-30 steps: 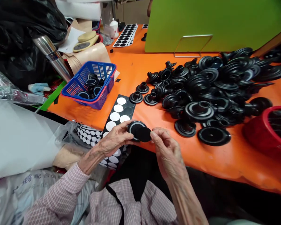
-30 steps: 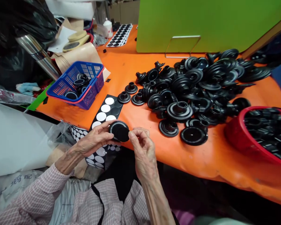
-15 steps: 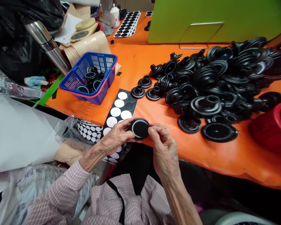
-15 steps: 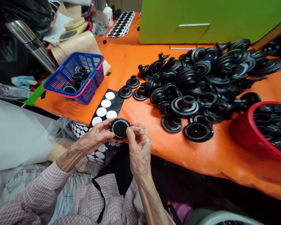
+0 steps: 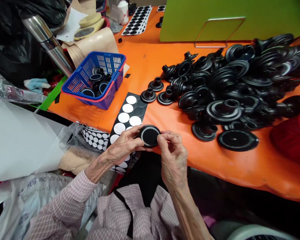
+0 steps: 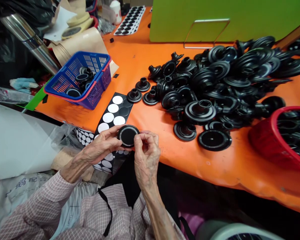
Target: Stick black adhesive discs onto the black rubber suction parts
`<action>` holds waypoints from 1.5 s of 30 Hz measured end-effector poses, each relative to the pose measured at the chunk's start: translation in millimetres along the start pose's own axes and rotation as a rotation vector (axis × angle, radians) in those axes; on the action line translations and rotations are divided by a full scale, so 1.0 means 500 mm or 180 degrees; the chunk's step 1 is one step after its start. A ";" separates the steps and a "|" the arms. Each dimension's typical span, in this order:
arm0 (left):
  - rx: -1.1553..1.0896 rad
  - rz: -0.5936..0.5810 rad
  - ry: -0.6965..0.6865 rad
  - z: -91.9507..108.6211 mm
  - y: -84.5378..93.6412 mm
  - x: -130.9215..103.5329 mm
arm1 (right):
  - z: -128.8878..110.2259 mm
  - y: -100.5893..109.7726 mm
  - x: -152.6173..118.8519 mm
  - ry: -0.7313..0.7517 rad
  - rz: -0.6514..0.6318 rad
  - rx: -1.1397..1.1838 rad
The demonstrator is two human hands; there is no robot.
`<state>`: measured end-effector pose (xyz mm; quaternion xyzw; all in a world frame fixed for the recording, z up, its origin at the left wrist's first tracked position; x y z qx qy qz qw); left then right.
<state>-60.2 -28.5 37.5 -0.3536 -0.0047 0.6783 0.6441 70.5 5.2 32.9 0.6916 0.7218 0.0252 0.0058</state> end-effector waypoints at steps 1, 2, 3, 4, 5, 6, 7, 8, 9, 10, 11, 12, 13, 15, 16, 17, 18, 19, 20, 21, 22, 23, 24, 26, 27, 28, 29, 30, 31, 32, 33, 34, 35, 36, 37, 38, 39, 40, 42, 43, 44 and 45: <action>-0.0005 -0.0031 -0.0022 -0.001 0.001 0.001 | 0.000 0.000 -0.001 0.0040 0.0033 -0.0030; -0.0004 -0.0053 -0.0044 -0.003 0.002 0.002 | 0.001 -0.001 -0.002 0.0071 0.0063 -0.0048; 0.0001 -0.0060 -0.0060 -0.004 0.003 0.003 | 0.001 -0.002 -0.003 0.0087 0.0075 -0.0061; 0.0007 -0.0047 -0.0065 -0.006 0.004 0.003 | 0.002 -0.003 -0.005 0.0089 0.0076 -0.0066; 0.0015 -0.0020 -0.0063 -0.008 0.006 0.004 | 0.003 -0.005 -0.006 0.0086 0.0062 -0.0072; 0.0027 0.0018 -0.0054 -0.009 0.008 0.004 | 0.003 -0.006 -0.007 0.0085 0.0042 -0.0088; 0.0039 0.0061 -0.0042 -0.011 0.010 0.004 | 0.003 -0.007 -0.008 0.0092 0.0026 -0.0114; 0.0049 0.0101 -0.0035 -0.012 0.012 0.004 | 0.002 -0.007 -0.009 0.0112 0.0024 -0.0150; 0.0055 0.0130 -0.0027 -0.012 0.013 0.004 | 0.001 -0.007 -0.009 0.0149 0.0032 -0.0194; 0.0059 0.0156 -0.0027 -0.012 0.015 0.003 | -0.001 -0.007 -0.009 0.0193 0.0042 -0.0243; 0.0059 0.0181 -0.0029 -0.012 0.015 0.003 | -0.002 -0.007 -0.010 0.0246 0.0050 -0.0296; 0.0056 0.0211 -0.0041 -0.012 0.016 0.003 | -0.003 -0.008 -0.010 0.0305 0.0053 -0.0349; 0.0050 0.0251 -0.0059 -0.011 0.017 0.002 | -0.004 -0.009 -0.010 0.0370 0.0049 -0.0403; 0.0038 0.0367 -0.0107 -0.009 0.019 0.002 | -0.006 -0.014 -0.012 0.0502 0.0030 -0.0503; 0.0032 0.0434 -0.0127 -0.008 0.020 0.001 | -0.006 -0.016 -0.013 0.0566 0.0039 -0.0548; 0.0026 0.0487 -0.0133 -0.007 0.021 0.001 | -0.006 -0.017 -0.015 0.0602 0.0069 -0.0580; 0.0017 0.0525 -0.0128 -0.007 0.021 0.000 | -0.004 -0.017 -0.016 0.0588 0.0123 -0.0587; 0.0005 0.0548 -0.0116 -0.008 0.020 -0.001 | -0.002 -0.014 -0.018 0.0522 0.0197 -0.0561; -0.0012 0.0559 -0.0110 -0.009 0.019 -0.003 | 0.002 -0.011 -0.019 0.0407 0.0235 -0.0492; -0.0020 0.0562 -0.0113 -0.009 0.019 -0.006 | 0.008 -0.010 -0.019 0.0245 0.0194 -0.0370; -0.0006 0.0556 -0.0121 -0.009 0.018 -0.009 | 0.012 -0.011 -0.018 0.0061 0.0062 -0.0212; 0.0043 0.0545 -0.0135 -0.008 0.019 -0.012 | 0.015 -0.015 -0.016 -0.0102 -0.0132 -0.0049; 0.0132 0.0541 -0.0160 -0.004 0.021 -0.015 | 0.014 -0.021 -0.011 -0.0228 -0.0357 0.0094; 0.0408 0.0555 -0.0233 0.019 0.031 -0.017 | 0.000 -0.041 0.008 -0.0342 -0.0764 0.0281; 0.0560 0.0581 -0.0302 0.042 0.039 -0.018 | -0.014 -0.057 0.023 -0.0329 -0.0912 0.0317; 0.0705 0.0625 -0.0410 0.075 0.049 -0.020 | -0.034 -0.079 0.042 -0.0266 -0.1050 0.0344; 0.0849 0.0696 -0.0557 0.117 0.058 -0.026 | -0.061 -0.108 0.063 -0.0170 -0.1201 0.0396; 0.1000 0.0807 -0.0736 0.166 0.067 -0.036 | -0.093 -0.141 0.083 -0.0051 -0.1346 0.0512; 0.1170 0.0968 -0.0954 0.218 0.076 -0.052 | -0.129 -0.175 0.104 0.0084 -0.1466 0.0684; 0.1366 0.1203 -0.1196 0.269 0.083 -0.071 | -0.166 -0.208 0.123 0.0216 -0.1571 0.0947; 0.1612 0.1533 -0.1460 0.315 0.090 -0.095 | -0.198 -0.234 0.141 0.0306 -0.1603 0.1306; 0.1877 0.1906 -0.1789 0.352 0.094 -0.120 | -0.220 -0.254 0.156 0.0396 -0.1676 0.1485; 0.2117 0.2232 -0.2124 0.375 0.095 -0.142 | -0.232 -0.263 0.169 0.0546 -0.1647 0.1515; 0.2303 0.2395 -0.2294 0.378 0.095 -0.153 | -0.231 -0.262 0.177 0.0705 -0.1572 0.1385; 0.2398 0.2409 -0.2271 0.363 0.098 -0.150 | -0.216 -0.251 0.181 0.0884 -0.1446 0.1065; 0.2405 0.2276 -0.2040 0.332 0.105 -0.133 | -0.191 -0.234 0.179 0.1057 -0.1277 0.0636; 0.2404 0.2060 -0.1645 0.290 0.113 -0.104 | -0.157 -0.212 0.171 0.1193 -0.1113 0.0123; 0.2390 0.1956 -0.1292 0.246 0.125 -0.075 | -0.119 -0.189 0.160 0.1290 -0.0942 -0.0373; 0.2285 0.2118 -0.0901 0.181 0.153 -0.020 | -0.042 -0.153 0.132 0.1311 -0.0880 -0.0875; 0.2089 0.2135 -0.0747 0.158 0.166 0.007 | -0.012 -0.142 0.117 0.1346 -0.0900 -0.0985; 0.1827 0.2028 -0.0584 0.142 0.174 0.034 | 0.010 -0.134 0.105 0.1367 -0.0906 -0.1027; 0.1546 0.1817 -0.0417 0.131 0.176 0.058 | 0.024 -0.129 0.096 0.1383 -0.0894 -0.1040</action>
Point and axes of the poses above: each hand's wrist, its own x-axis towards the middle knuckle, its own y-axis out of the back of the hand, z = x × y, the point moved 6 cm from there along x, towards the middle knuckle, and after that the axes turned 6 degrees about y, right-handed, at the moved point
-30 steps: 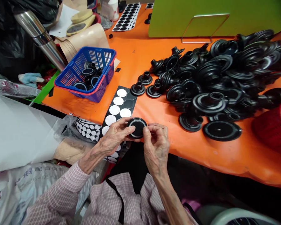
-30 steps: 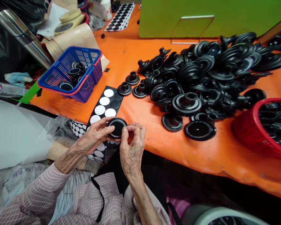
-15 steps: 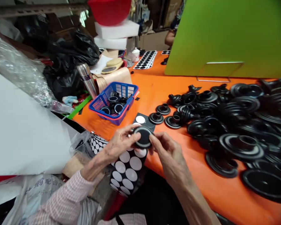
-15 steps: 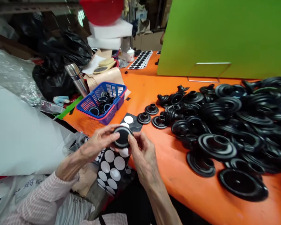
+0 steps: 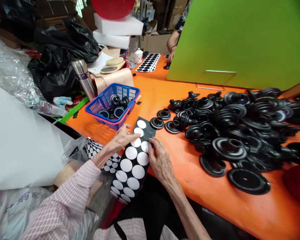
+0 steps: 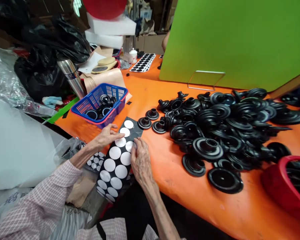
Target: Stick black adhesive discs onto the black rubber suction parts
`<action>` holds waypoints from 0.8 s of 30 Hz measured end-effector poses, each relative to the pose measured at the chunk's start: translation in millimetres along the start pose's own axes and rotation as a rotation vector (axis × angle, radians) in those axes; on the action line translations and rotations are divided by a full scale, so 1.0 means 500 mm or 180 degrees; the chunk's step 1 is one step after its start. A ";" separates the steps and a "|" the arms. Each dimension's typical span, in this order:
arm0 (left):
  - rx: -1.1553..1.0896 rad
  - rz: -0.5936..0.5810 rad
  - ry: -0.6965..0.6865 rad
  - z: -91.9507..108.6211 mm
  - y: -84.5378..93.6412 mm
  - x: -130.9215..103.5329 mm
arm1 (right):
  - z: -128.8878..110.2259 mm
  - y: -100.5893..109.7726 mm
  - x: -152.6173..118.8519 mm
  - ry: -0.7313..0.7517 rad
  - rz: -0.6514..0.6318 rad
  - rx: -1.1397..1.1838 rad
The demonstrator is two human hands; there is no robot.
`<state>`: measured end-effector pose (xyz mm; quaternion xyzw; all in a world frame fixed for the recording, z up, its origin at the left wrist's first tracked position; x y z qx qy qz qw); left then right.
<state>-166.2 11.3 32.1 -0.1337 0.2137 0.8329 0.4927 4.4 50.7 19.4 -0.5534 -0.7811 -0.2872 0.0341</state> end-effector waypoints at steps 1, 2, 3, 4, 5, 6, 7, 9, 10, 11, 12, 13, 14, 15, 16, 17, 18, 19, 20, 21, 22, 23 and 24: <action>-0.0229 -0.0317 0.0158 -0.004 -0.017 0.014 | 0.004 -0.002 -0.008 0.0001 0.0031 -0.0012; -0.0415 -0.0627 0.0267 -0.001 -0.031 0.022 | 0.003 -0.003 -0.011 -0.0015 0.0073 -0.0029; -0.0531 -0.0859 0.0321 0.004 -0.042 0.025 | 0.001 -0.003 -0.010 -0.0044 0.0106 -0.0047; -0.0577 -0.0993 0.0333 0.010 -0.048 0.026 | -0.003 -0.003 -0.006 -0.0078 0.0126 -0.0062; -0.0636 -0.1074 0.0309 0.016 -0.051 0.025 | -0.007 -0.003 -0.001 -0.0104 0.0139 -0.0070; -0.0741 -0.1157 0.0285 0.019 -0.055 0.022 | -0.010 -0.003 0.005 -0.0123 0.0164 -0.0072; -0.0856 -0.1237 0.0262 0.019 -0.058 0.019 | -0.013 -0.001 0.010 -0.0143 0.0201 -0.0069; -0.1061 -0.1340 0.0206 0.014 -0.062 0.014 | -0.014 0.001 0.018 -0.0201 0.0286 -0.0058; -0.1141 -0.1380 0.0176 0.011 -0.064 0.013 | -0.013 0.001 0.021 -0.0237 0.0311 -0.0053; -0.1192 -0.1412 0.0152 0.007 -0.065 0.012 | -0.011 0.001 0.024 -0.0268 0.0313 -0.0037; -0.1213 -0.1435 0.0134 0.004 -0.066 0.012 | -0.010 -0.001 0.028 -0.0287 0.0289 -0.0010; -0.1240 -0.1461 0.0118 0.003 -0.067 0.012 | -0.010 -0.003 0.033 -0.0284 0.0239 0.0021; -0.1255 -0.1477 0.0102 0.003 -0.067 0.013 | -0.011 -0.004 0.038 -0.0266 0.0185 0.0048; -0.1248 -0.1468 0.0075 0.003 -0.066 0.014 | -0.011 -0.003 0.042 -0.0255 0.0152 0.0070; -0.1204 -0.1435 0.0036 0.005 -0.064 0.016 | -0.011 0.000 0.046 -0.0277 0.0157 0.0092; -0.1125 -0.1380 -0.0020 0.006 -0.062 0.018 | -0.008 0.008 0.048 -0.0350 0.0215 0.0110; -0.1008 -0.1289 -0.0084 0.008 -0.058 0.020 | -0.003 0.019 0.049 -0.0459 0.0329 0.0121; -0.0847 -0.1145 -0.0161 0.010 -0.052 0.021 | 0.002 0.033 0.047 -0.0574 0.0475 0.0139; -0.0629 -0.0920 -0.0245 0.012 -0.044 0.021 | 0.007 0.048 0.043 -0.0685 0.0608 0.0188; -0.0357 -0.0611 -0.0357 0.015 -0.034 0.018 | 0.010 0.060 0.037 -0.0775 0.0694 0.0258; -0.0056 -0.0218 -0.0524 0.023 -0.022 0.011 | 0.011 0.070 0.030 -0.0807 0.0722 0.0308; 0.0243 0.0233 -0.0736 0.034 -0.010 -0.001 | 0.008 0.077 0.022 -0.0784 0.0707 0.0322; 0.0516 0.0654 -0.0955 0.048 -0.002 -0.018 | 0.002 0.082 0.014 -0.0702 0.0665 0.0293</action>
Point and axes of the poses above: each hand's wrist, its own x-axis towards the middle knuckle, its own y-axis out of the back of the hand, z = x × y, the point moved 6 cm from there along x, towards the middle knuckle, and after that the axes turned 6 degrees about y, right-handed, at the moved point
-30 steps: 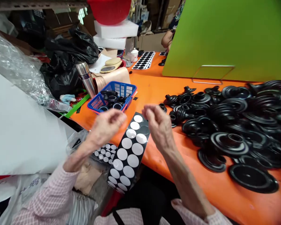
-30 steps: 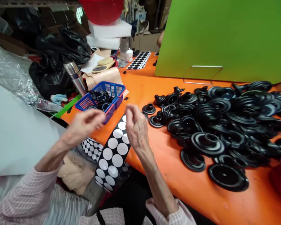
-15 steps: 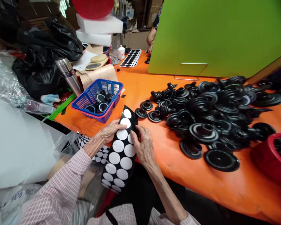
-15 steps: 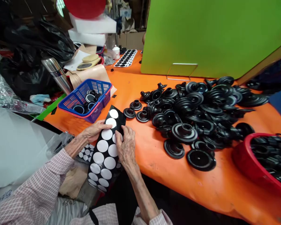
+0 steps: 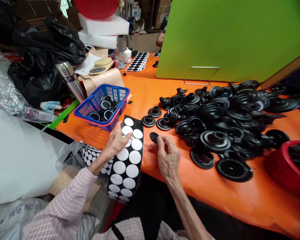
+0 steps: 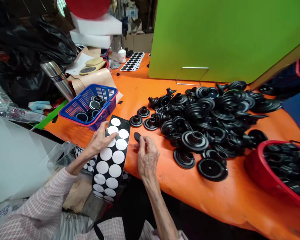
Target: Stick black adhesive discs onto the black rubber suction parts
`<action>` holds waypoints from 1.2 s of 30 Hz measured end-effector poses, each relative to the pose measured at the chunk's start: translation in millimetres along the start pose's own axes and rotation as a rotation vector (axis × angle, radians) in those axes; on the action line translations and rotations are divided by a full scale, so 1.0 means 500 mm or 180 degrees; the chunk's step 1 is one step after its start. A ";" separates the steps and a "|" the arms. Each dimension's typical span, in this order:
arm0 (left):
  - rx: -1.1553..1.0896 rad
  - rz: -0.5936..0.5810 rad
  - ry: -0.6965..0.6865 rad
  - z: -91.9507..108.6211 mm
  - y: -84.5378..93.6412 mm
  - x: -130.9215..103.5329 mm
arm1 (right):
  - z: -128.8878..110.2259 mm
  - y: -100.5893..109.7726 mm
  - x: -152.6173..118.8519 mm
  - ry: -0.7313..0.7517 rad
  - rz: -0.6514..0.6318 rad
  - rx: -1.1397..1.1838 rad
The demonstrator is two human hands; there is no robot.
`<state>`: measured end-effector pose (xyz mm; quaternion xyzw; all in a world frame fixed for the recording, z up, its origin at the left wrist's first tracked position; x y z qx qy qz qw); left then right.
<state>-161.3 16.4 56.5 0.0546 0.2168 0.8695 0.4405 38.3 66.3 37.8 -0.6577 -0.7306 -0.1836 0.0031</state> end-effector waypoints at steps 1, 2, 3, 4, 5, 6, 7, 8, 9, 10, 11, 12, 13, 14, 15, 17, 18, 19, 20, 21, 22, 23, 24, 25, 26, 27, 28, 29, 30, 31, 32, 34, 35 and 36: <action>0.0237 0.0246 -0.0169 0.016 0.007 -0.013 | -0.008 0.004 -0.010 0.0134 -0.0033 -0.0067; 0.0352 0.0249 -0.0245 0.029 0.004 -0.026 | -0.018 0.007 -0.022 0.0313 -0.0046 -0.0161; 0.0315 -0.0008 -0.0197 0.036 -0.008 -0.037 | -0.029 0.007 -0.034 0.0506 -0.0062 -0.0238; 0.0153 -0.0460 -0.0015 0.037 -0.027 -0.047 | -0.039 0.004 -0.045 0.0664 -0.0097 -0.0250; -0.0090 -0.0980 0.0237 0.035 -0.049 -0.058 | -0.046 0.001 -0.056 0.0767 -0.0165 -0.0186; -0.0361 -0.1408 0.0471 0.034 -0.067 -0.069 | -0.050 -0.003 -0.064 0.0788 -0.0250 -0.0053; -0.0618 -0.1659 0.0631 0.036 -0.080 -0.076 | -0.049 -0.005 -0.069 0.0691 -0.0322 0.0137; -0.0822 -0.1752 0.0706 0.039 -0.086 -0.077 | -0.042 -0.005 -0.070 0.0483 -0.0350 0.0350; -0.0926 -0.1783 0.0723 0.044 -0.092 -0.076 | -0.030 -0.002 -0.070 0.0196 -0.0325 0.0557; -0.0904 -0.1842 0.0697 0.050 -0.098 -0.074 | -0.017 0.002 -0.067 -0.0119 -0.0259 0.0745; -0.0748 -0.1953 0.0635 0.058 -0.107 -0.071 | -0.003 0.009 -0.063 -0.0411 -0.0159 0.0901; -0.0448 -0.2046 0.0522 0.066 -0.118 -0.066 | 0.008 0.016 -0.058 -0.0628 -0.0031 0.1019; -0.0040 -0.2016 0.0326 0.076 -0.127 -0.056 | 0.015 0.025 -0.052 -0.0746 0.0100 0.1094; 0.0406 -0.1784 0.0064 0.089 -0.132 -0.041 | 0.019 0.034 -0.046 -0.0785 0.0224 0.1141; 0.0790 -0.1413 -0.0226 0.104 -0.135 -0.021 | 0.021 0.044 -0.041 -0.0775 0.0334 0.1164; 0.1161 -0.0689 -0.0652 0.132 -0.144 0.021 | 0.022 0.060 -0.036 -0.0708 0.0411 0.1109; 0.1175 -0.0518 -0.0726 0.138 -0.154 0.042 | 0.022 0.066 -0.037 -0.0677 0.0350 0.1052; 0.1125 -0.0503 -0.0730 0.140 -0.167 0.063 | 0.024 0.071 -0.041 -0.0666 0.0242 0.0996; 0.1046 -0.0581 -0.0705 0.139 -0.180 0.082 | 0.028 0.076 -0.046 -0.0679 0.0106 0.0952; 0.0952 -0.0672 -0.0684 0.138 -0.190 0.098 | 0.033 0.081 -0.053 -0.0710 -0.0032 0.0908; 0.0852 -0.0727 -0.0649 0.136 -0.194 0.110 | 0.040 0.087 -0.060 -0.0742 -0.0146 0.0867; 0.0740 -0.0773 -0.0592 0.135 -0.193 0.117 | 0.046 0.094 -0.067 -0.0754 -0.0224 0.0820; 0.0625 -0.0824 -0.0519 0.134 -0.188 0.119 | 0.050 0.102 -0.073 -0.0719 -0.0279 0.0748; 0.0537 -0.0901 -0.0455 0.134 -0.180 0.114 | 0.051 0.111 -0.077 -0.0623 -0.0306 0.0645; 0.0384 -0.1038 -0.0334 0.132 -0.171 0.104 | 0.048 0.120 -0.080 -0.0477 -0.0315 0.0516; 0.0112 -0.1234 -0.0116 0.126 -0.162 0.088 | 0.041 0.127 -0.082 -0.0310 -0.0322 0.0381; -0.0282 -0.1454 0.0203 0.117 -0.154 0.067 | 0.032 0.132 -0.083 -0.0161 -0.0340 0.0259; -0.0772 -0.1660 0.0606 0.106 -0.147 0.041 | 0.021 0.135 -0.084 -0.0059 -0.0368 0.0171; -0.1309 -0.1837 0.1054 0.092 -0.143 0.013 | 0.010 0.136 -0.085 -0.0019 -0.0387 0.0144; -0.1824 -0.1971 0.1492 0.078 -0.141 -0.016 | 0.000 0.138 -0.086 -0.0039 -0.0382 0.0185; -0.2241 -0.2037 0.1840 0.065 -0.139 -0.044 | -0.009 0.139 -0.086 -0.0105 -0.0370 0.0282; -0.2655 -0.2087 0.2117 0.045 -0.134 -0.088 | -0.022 0.137 -0.086 -0.0334 -0.0375 0.0584; -0.2730 -0.2122 0.2093 0.038 -0.132 -0.104 | -0.026 0.134 -0.086 -0.0482 -0.0415 0.0748; -0.2730 -0.2154 0.1988 0.033 -0.129 -0.117 | -0.027 0.129 -0.087 -0.0640 -0.0470 0.0907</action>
Point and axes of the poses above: each hand's wrist, its own x-axis towards the middle knuckle, its own y-axis out of the back of the hand, z = x × y, the point moved 6 cm from there along x, towards the middle knuckle, and after that the axes turned 6 degrees about y, right-handed, at the moved point
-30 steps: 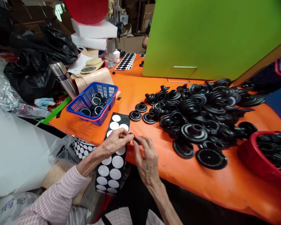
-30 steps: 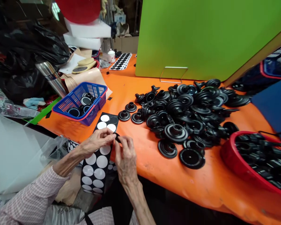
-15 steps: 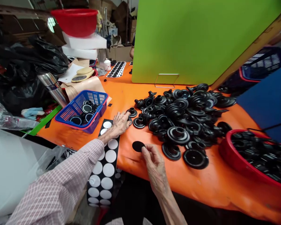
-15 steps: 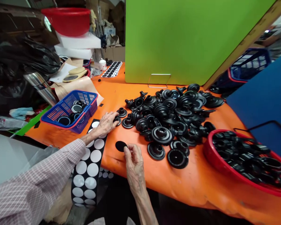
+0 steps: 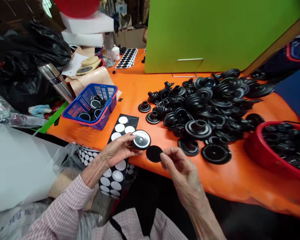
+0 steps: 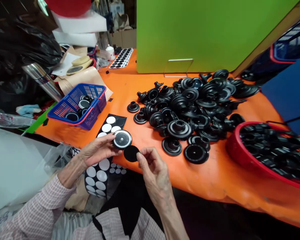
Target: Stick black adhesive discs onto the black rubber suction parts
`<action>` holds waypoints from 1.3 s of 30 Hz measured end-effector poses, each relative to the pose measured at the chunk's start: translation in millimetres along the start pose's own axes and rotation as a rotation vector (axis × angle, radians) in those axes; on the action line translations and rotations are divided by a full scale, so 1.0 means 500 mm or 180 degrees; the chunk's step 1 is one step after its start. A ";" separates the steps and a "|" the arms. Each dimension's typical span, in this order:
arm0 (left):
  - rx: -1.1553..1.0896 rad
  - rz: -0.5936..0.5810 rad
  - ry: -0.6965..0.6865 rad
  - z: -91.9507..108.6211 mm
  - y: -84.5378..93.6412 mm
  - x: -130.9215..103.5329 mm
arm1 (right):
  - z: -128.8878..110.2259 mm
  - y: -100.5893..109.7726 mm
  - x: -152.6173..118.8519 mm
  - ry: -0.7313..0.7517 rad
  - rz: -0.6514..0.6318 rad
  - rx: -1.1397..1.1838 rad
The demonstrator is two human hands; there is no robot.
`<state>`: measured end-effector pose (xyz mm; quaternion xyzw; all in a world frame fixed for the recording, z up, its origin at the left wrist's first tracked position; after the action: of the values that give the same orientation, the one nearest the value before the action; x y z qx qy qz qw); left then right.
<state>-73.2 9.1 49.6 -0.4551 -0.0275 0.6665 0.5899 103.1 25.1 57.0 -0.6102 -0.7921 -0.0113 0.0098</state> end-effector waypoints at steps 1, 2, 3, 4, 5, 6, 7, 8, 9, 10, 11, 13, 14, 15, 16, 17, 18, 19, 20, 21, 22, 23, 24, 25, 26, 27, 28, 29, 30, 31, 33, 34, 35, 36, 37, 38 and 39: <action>0.0111 -0.0051 -0.0096 -0.007 0.001 -0.008 | 0.002 -0.005 0.000 -0.0155 -0.0046 0.0155; 0.0252 -0.0100 -0.0183 -0.013 0.001 -0.015 | 0.007 -0.009 -0.001 -0.0291 -0.0068 0.0295; 0.0381 -0.0128 -0.0250 -0.018 0.000 -0.021 | 0.012 -0.013 -0.001 -0.0389 -0.0055 0.0415; 0.0473 -0.0117 -0.0311 -0.021 0.001 -0.026 | 0.017 -0.016 0.000 -0.0442 -0.0026 0.0505; 0.0523 -0.0083 -0.0361 -0.024 0.002 -0.030 | 0.022 -0.020 0.000 -0.0460 0.0013 0.0567; 0.0544 -0.0052 -0.0387 -0.027 0.003 -0.033 | 0.027 -0.023 0.001 -0.0445 0.0063 0.0603; 0.0541 -0.0036 -0.0403 -0.029 0.004 -0.036 | 0.031 -0.027 0.002 -0.0397 0.0127 0.0616; 0.0527 -0.0048 -0.0405 -0.032 0.004 -0.037 | 0.034 -0.031 0.002 -0.0327 0.0199 0.0602; 0.0511 -0.0083 -0.0395 -0.035 0.003 -0.038 | 0.036 -0.035 0.003 -0.0256 0.0275 0.0565; 0.0500 -0.0130 -0.0376 -0.039 0.002 -0.039 | 0.037 -0.039 0.003 -0.0189 0.0337 0.0517; 0.0495 -0.0167 -0.0360 -0.041 0.002 -0.039 | 0.038 -0.043 0.002 -0.0134 0.0377 0.0466; 0.0509 -0.0189 -0.0344 -0.045 0.002 -0.040 | 0.039 -0.054 0.001 -0.0078 0.0382 0.0385; 0.0525 -0.0179 -0.0339 -0.046 0.003 -0.040 | 0.038 -0.059 0.000 -0.0069 0.0377 0.0370; 0.0540 -0.0166 -0.0336 -0.046 0.004 -0.041 | 0.038 -0.062 -0.002 -0.0063 0.0383 0.0362; 0.0553 -0.0163 -0.0330 -0.047 0.005 -0.041 | 0.037 -0.064 -0.003 -0.0061 0.0403 0.0352; 0.0565 -0.0161 -0.0326 -0.048 0.005 -0.041 | 0.037 -0.065 -0.005 -0.0069 0.0427 0.0344; 0.0575 -0.0163 -0.0325 -0.049 0.006 -0.042 | 0.037 -0.066 -0.006 -0.0080 0.0448 0.0341; 0.0587 -0.0166 -0.0330 -0.049 0.006 -0.042 | 0.037 -0.067 -0.007 -0.0089 0.0466 0.0333; 0.0601 -0.0168 -0.0337 -0.050 0.007 -0.042 | 0.038 -0.068 -0.008 -0.0096 0.0475 0.0320; 0.0616 -0.0165 -0.0347 -0.051 0.008 -0.042 | 0.037 -0.068 -0.009 -0.0096 0.0480 0.0300; 0.0633 -0.0163 -0.0353 -0.051 0.008 -0.043 | 0.037 -0.068 -0.009 -0.0090 0.0485 0.0267; 0.0646 -0.0169 -0.0358 -0.052 0.008 -0.042 | 0.036 -0.068 -0.009 -0.0079 0.0494 0.0221; 0.0655 -0.0180 -0.0363 -0.052 0.007 -0.042 | 0.035 -0.067 -0.009 -0.0071 0.0509 0.0165; 0.0659 -0.0181 -0.0366 -0.052 0.006 -0.042 | 0.034 -0.067 -0.009 -0.0069 0.0514 0.0100; 0.0658 -0.0172 -0.0365 -0.052 0.006 -0.042 | 0.033 -0.066 -0.009 -0.0069 0.0511 0.0026; 0.0654 -0.0156 -0.0360 -0.053 0.006 -0.042 | 0.032 -0.066 -0.009 -0.0067 0.0505 -0.0054; 0.0647 -0.0138 -0.0356 -0.053 0.006 -0.041 | 0.032 -0.067 -0.009 -0.0063 0.0499 -0.0125; 0.0643 -0.0124 -0.0354 -0.053 0.006 -0.041 | 0.031 -0.067 -0.009 -0.0050 0.0499 -0.0183; 0.0642 -0.0122 -0.0353 -0.054 0.006 -0.040 | 0.031 -0.067 -0.009 -0.0033 0.0509 -0.0229; 0.0640 -0.0136 -0.0360 -0.055 0.007 -0.039 | 0.031 -0.068 -0.009 -0.0013 0.0529 -0.0261; 0.0630 -0.0181 -0.0386 -0.057 0.008 -0.037 | 0.032 -0.070 -0.011 0.0032 0.0583 -0.0301; 0.0618 -0.0195 -0.0398 -0.058 0.010 -0.036 | 0.033 -0.072 -0.012 0.0055 0.0614 -0.0324; 0.0600 -0.0196 -0.0409 -0.060 0.013 -0.035 | 0.033 -0.074 -0.013 0.0084 0.0651 -0.0353; 0.0580 -0.0179 -0.0422 -0.061 0.016 -0.034 | 0.034 -0.075 -0.014 0.0119 0.0690 -0.0384; 0.0566 -0.0152 -0.0435 -0.062 0.019 -0.033 | 0.034 -0.077 -0.016 0.0159 0.0728 -0.0420; 0.0557 -0.0118 -0.0447 -0.063 0.022 -0.032 | 0.034 -0.078 -0.017 0.0194 0.0761 -0.0459; 0.0556 -0.0080 -0.0459 -0.063 0.025 -0.031 | 0.034 -0.080 -0.018 0.0223 0.0782 -0.0498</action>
<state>-64.1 -23.0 33.0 -0.3523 -0.0174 0.6899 0.6322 66.7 6.9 39.5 -0.7006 -0.7074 -0.0930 -0.0088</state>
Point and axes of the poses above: each hand's wrist, its own x-axis towards the middle knuckle, its own y-axis out of the back of the hand, z = x × y, the point moved 6 cm from there along x, towards the middle knuckle, and after that the axes turned 6 degrees about y, right-handed, at the moved point
